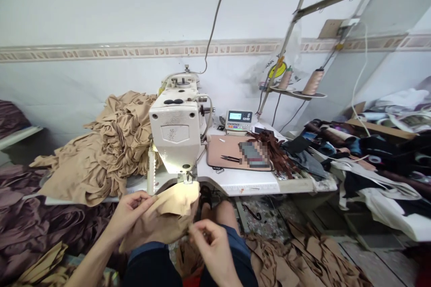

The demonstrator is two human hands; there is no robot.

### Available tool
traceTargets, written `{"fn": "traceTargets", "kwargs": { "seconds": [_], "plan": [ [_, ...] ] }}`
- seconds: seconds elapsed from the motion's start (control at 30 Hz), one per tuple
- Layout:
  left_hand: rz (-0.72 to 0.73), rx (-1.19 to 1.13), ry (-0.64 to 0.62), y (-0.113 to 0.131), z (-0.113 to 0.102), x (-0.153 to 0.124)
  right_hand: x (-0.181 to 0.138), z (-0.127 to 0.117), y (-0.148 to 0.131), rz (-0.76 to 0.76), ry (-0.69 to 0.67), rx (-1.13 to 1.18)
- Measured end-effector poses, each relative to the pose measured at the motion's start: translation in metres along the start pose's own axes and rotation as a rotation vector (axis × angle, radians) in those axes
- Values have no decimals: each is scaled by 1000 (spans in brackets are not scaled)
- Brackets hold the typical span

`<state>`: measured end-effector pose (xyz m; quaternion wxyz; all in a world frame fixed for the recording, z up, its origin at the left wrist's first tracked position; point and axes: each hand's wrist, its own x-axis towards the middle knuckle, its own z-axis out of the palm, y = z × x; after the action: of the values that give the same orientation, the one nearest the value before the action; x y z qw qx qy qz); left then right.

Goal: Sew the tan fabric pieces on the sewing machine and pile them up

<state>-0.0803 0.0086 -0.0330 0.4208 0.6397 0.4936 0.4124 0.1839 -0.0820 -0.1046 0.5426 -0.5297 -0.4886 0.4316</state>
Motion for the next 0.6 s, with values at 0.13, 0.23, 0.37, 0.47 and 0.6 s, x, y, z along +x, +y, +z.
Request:
{"fn": "traceTargets", "kwargs": {
  "seconds": [0.13,0.23,0.37,0.47,0.6],
  "plan": [
    [-77,-176,10,-4,15,-15,-2,34,-18,60,-144,10],
    [-172,-264,-69,-18,34,-32,0,44,-32,65,-123,6],
    [-232,-311,-295,-32,44,-49,-8,36,-50,-25,-55,-2],
    [-73,-393,-442,-30,36,-54,-17,21,-63,27,-186,17],
    [-28,-503,-357,-16,31,-53,-27,4,-72,209,-498,-30]
  ]
}}
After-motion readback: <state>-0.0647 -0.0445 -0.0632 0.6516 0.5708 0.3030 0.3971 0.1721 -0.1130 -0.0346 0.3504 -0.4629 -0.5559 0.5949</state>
